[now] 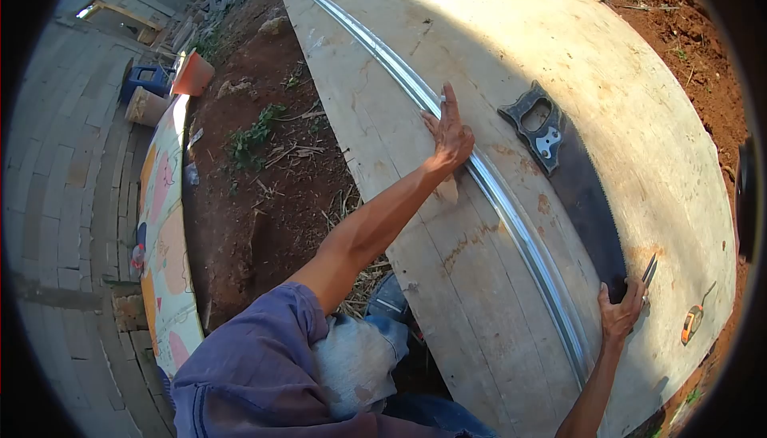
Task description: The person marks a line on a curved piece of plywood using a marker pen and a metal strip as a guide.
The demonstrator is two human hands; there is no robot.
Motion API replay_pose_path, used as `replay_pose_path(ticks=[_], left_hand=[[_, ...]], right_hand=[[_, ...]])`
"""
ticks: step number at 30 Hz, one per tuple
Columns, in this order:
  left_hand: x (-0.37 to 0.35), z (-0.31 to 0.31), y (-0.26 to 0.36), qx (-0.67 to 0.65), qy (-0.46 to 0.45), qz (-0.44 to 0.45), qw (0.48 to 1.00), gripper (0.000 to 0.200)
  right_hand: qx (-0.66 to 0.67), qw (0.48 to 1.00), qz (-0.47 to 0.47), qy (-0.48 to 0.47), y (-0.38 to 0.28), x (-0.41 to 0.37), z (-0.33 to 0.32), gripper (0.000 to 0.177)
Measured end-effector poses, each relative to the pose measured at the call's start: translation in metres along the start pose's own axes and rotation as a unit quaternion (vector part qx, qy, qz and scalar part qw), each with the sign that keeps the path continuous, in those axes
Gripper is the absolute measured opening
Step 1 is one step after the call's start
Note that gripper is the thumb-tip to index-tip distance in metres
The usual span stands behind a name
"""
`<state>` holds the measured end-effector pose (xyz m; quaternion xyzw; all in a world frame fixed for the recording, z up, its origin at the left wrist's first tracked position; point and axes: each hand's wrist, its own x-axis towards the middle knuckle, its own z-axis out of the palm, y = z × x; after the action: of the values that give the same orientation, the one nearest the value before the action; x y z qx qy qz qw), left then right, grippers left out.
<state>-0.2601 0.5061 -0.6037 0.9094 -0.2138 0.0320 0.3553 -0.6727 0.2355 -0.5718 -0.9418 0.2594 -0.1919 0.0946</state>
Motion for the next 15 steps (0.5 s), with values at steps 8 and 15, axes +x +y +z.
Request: replay_pose_path(ticks=[8,15], left_hand=[[-0.017,-0.008,0.003,0.016,-0.022,0.078,0.997,0.095],[-0.011,-0.003,0.02,0.014,-0.047,0.088,0.995,0.092]], right_hand=[[0.011,0.998,0.05,-0.036,-0.01,-0.006,-0.029,0.054],[0.098,0.976,0.179,-0.077,-0.036,-0.008,-0.049,0.052]])
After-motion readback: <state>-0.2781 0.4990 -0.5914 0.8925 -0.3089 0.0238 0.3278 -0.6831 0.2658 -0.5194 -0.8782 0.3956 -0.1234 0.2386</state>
